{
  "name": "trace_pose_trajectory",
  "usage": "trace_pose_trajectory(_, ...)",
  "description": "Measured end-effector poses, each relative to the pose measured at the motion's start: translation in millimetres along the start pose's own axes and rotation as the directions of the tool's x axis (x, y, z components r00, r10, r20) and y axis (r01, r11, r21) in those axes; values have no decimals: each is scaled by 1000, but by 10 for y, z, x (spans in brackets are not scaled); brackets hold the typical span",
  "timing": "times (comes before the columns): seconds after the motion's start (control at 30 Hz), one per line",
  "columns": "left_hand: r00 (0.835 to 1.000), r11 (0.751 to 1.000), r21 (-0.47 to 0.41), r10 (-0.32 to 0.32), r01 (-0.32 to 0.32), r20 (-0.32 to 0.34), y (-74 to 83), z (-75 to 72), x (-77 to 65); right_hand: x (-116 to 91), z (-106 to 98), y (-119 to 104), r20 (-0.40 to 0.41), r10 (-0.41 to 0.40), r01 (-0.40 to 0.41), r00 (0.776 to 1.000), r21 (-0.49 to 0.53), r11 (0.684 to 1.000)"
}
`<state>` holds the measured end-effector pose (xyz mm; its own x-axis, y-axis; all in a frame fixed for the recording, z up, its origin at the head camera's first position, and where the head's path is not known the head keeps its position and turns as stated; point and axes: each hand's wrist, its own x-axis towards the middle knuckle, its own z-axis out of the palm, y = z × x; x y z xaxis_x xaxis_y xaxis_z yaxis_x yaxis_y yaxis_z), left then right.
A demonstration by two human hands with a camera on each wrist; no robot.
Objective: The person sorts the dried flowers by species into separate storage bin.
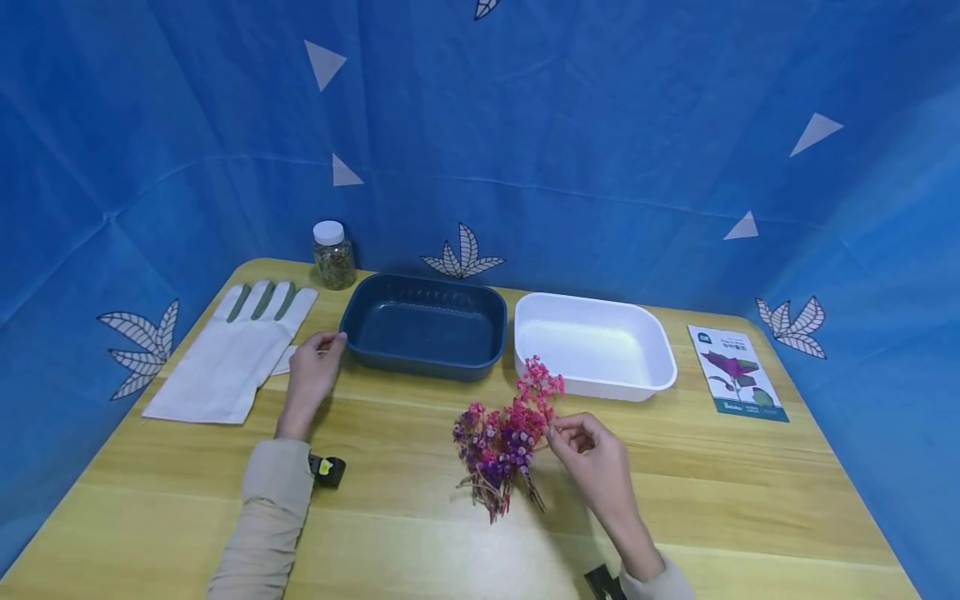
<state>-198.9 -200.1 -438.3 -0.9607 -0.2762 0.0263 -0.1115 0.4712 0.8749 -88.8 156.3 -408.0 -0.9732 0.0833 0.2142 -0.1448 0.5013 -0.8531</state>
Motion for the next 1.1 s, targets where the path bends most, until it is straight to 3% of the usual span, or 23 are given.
trace_pose_trajectory(0.27,1000,1000,3,1,-1,-8,-2,9,17,300,95,-102,47,27,-28,999,24,999)
trace_pose_trajectory(0.7,1000,1000,0,21,-21,-2,15,-6,-14,856,294,-346,171,-69,74,983,-26,997)
trace_pose_trajectory(1.1,1000,1000,7,18,-18,-13,-6,10,12,1285,568,-493,290,-21,51,957,-96,994)
